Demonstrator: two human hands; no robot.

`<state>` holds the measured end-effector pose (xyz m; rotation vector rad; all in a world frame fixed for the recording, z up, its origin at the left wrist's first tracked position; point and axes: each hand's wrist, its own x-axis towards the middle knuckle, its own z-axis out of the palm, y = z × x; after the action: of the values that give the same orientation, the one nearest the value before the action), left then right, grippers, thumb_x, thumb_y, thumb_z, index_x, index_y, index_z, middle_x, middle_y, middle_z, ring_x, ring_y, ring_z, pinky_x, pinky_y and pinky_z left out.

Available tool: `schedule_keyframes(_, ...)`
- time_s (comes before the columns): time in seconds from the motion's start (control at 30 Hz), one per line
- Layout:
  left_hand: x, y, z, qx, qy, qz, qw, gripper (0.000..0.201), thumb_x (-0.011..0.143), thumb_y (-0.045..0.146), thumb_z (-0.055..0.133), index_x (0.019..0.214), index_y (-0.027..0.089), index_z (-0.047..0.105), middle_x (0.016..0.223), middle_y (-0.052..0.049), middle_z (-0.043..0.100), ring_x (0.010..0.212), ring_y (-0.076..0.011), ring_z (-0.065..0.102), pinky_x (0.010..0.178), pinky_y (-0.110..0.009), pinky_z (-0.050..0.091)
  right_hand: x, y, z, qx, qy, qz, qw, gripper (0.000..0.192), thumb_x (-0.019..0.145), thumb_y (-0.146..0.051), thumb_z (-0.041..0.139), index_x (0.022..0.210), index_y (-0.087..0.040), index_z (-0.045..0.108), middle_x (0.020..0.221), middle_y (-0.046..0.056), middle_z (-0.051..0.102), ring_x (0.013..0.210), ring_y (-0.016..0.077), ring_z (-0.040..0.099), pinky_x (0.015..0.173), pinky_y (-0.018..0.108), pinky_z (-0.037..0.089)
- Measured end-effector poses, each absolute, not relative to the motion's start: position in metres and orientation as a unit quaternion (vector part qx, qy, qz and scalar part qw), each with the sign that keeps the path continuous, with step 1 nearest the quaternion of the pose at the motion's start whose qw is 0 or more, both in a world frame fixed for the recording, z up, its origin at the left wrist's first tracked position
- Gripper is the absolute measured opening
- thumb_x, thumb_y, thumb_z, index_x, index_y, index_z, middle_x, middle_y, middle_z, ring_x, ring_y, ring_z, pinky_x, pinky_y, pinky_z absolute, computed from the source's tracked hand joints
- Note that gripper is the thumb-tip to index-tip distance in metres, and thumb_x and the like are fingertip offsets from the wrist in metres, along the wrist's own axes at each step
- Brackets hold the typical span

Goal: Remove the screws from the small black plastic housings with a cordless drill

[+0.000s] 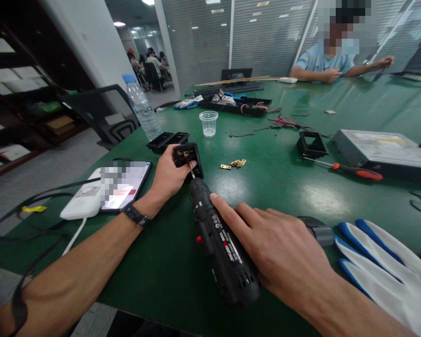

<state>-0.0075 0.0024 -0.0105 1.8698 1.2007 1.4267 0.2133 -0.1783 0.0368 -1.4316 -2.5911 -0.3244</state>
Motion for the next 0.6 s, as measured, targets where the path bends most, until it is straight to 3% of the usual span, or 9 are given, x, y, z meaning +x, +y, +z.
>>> schedule_keyframes(0.33, -0.0073, 0.0025, -0.0091, 0.682, 0.442, 0.525, 0.253, 0.040, 0.073, 0.021, 0.072, 0.108, 0.021, 0.054, 0.100, -0.003, 0.067, 0.091, -0.0176, 0.065, 0.084, -0.034, 0.052, 0.2136, -0.1774, 0.0343, -0.492, -0.858, -0.135, 0.059, 0.106, 0.067, -0.015, 0.071, 0.157, -0.027, 0.016, 0.094, -0.001, 0.065, 0.059, 0.0188, 0.062, 0.048, 0.032, 0.039)
schedule_keyframes(0.6, -0.0075, 0.0014, -0.0088, 0.684, 0.435, 0.528, 0.253, 0.039, 0.073, 0.021, 0.072, 0.108, 0.021, 0.054, 0.100, -0.003, 0.066, 0.091, -0.0177, 0.065, 0.084, -0.034, 0.052, 0.2132, -0.1789, 0.0378, -0.498, -0.856, -0.126, 0.062, 0.103, 0.066, -0.011, 0.068, 0.155, -0.025, 0.018, 0.086, -0.002, 0.063, 0.057, 0.0191, 0.061, 0.048, 0.032, 0.037)
